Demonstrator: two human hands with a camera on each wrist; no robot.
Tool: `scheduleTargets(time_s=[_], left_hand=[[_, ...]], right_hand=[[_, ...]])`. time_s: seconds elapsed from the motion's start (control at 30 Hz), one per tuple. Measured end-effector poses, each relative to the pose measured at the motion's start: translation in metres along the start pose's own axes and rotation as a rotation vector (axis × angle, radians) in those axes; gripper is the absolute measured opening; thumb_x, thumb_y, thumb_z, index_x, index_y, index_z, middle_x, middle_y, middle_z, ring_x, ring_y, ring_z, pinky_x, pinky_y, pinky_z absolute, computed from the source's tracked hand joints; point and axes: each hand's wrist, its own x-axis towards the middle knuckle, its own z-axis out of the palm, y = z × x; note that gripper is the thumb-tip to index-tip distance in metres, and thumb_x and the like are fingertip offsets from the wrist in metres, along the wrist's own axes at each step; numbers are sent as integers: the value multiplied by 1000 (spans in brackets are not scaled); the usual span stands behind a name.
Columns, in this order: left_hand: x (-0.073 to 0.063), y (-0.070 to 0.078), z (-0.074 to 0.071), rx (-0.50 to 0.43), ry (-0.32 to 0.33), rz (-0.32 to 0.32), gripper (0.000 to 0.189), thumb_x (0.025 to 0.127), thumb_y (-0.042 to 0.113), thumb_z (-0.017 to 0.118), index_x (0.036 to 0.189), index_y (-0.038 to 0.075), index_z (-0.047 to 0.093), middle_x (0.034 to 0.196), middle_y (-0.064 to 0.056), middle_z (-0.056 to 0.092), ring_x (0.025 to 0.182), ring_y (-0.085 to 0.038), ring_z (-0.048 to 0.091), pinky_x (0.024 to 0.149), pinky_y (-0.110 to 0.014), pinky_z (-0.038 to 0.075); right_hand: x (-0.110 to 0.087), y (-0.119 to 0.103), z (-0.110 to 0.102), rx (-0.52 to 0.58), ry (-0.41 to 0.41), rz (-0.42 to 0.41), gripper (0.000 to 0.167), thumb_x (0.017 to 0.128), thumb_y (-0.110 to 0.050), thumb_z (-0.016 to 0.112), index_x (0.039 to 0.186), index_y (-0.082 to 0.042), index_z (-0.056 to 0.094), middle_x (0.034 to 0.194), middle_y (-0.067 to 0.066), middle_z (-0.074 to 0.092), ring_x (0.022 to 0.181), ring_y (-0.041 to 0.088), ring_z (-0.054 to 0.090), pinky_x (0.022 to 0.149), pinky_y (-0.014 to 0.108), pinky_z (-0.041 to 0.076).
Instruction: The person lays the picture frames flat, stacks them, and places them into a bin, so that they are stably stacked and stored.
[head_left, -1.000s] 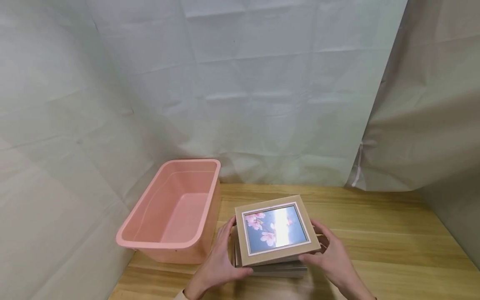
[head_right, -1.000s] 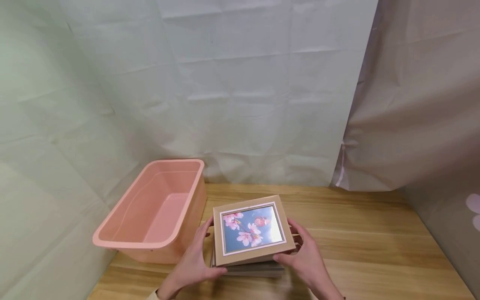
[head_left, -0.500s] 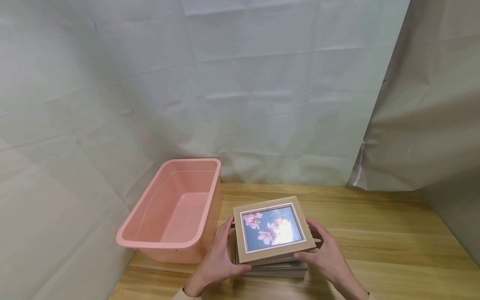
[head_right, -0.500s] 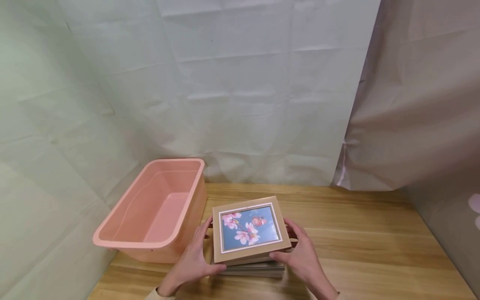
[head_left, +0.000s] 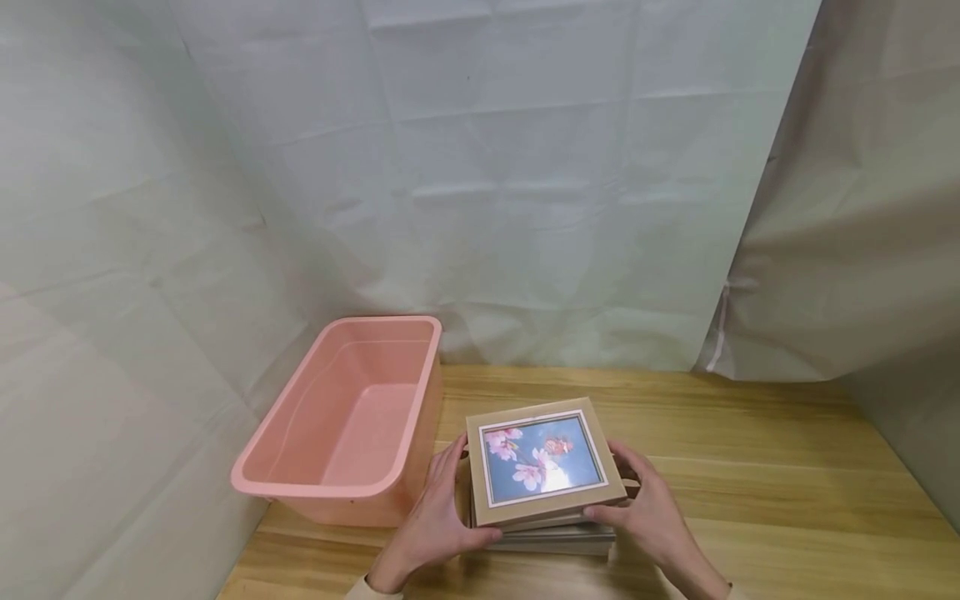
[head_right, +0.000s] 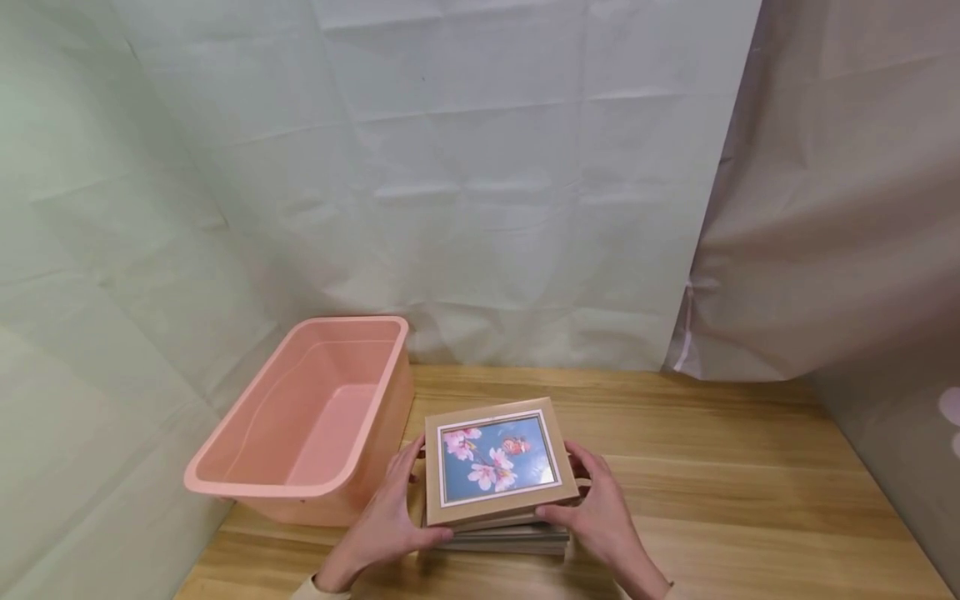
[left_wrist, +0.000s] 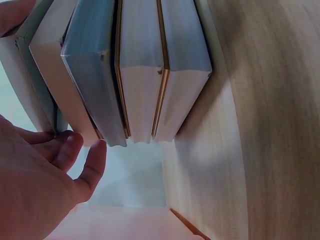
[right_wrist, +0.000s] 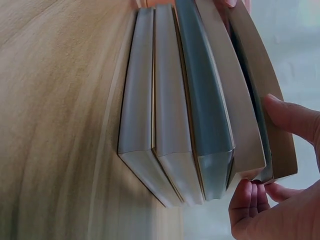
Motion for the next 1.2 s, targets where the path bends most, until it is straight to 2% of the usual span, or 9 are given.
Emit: scheduleTargets(time_s=[0.23, 0.4, 1.03, 1.1, 1.2], left_hand=[[0, 0, 1, 21, 2, -1, 146, 58, 42, 105, 172, 1, 23, 170, -18, 42, 158, -34, 39, 127, -64, 42], [-1, 0, 2, 40, 4, 4, 146, 59, 44, 105, 171, 0, 22, 171, -21, 41, 158, -38, 38, 126, -66, 42], [-3, -1, 7, 51, 22, -24, 144, 62, 50, 103, 171, -1, 23, 174, -22, 35, 160, -41, 36, 125, -69, 41], [-3, -1, 7, 58, 24, -21, 145, 62, 52, 102, 171, 0, 23, 174, -22, 34, 159, -40, 37, 124, -67, 44], [-3, -2, 7, 60, 22, -19, 145, 62, 52, 103, 171, 1, 22, 174, -21, 34, 156, -37, 42, 116, -54, 55]], right_hand=[[0, 2, 1, -8, 0, 15, 105, 65, 1, 101, 157, 3, 51, 138, 24, 64, 110, 24, 68, 85, 23, 58], [0, 3, 1, -11, -5, 23, 105, 66, 0, 101, 158, 3, 51, 142, 25, 60, 113, 27, 68, 86, 22, 58], [-2, 2, 4, -31, -2, 6, 103, 64, -2, 102, 156, 3, 54, 141, 22, 58, 117, 24, 63, 87, 22, 58], [-1, 2, 4, -31, -2, 8, 103, 65, -2, 102, 156, 3, 54, 141, 21, 58, 117, 23, 63, 88, 22, 58], [-1, 3, 5, -33, -2, 8, 103, 65, -3, 102, 156, 3, 54, 141, 21, 58, 117, 23, 62, 88, 22, 58]])
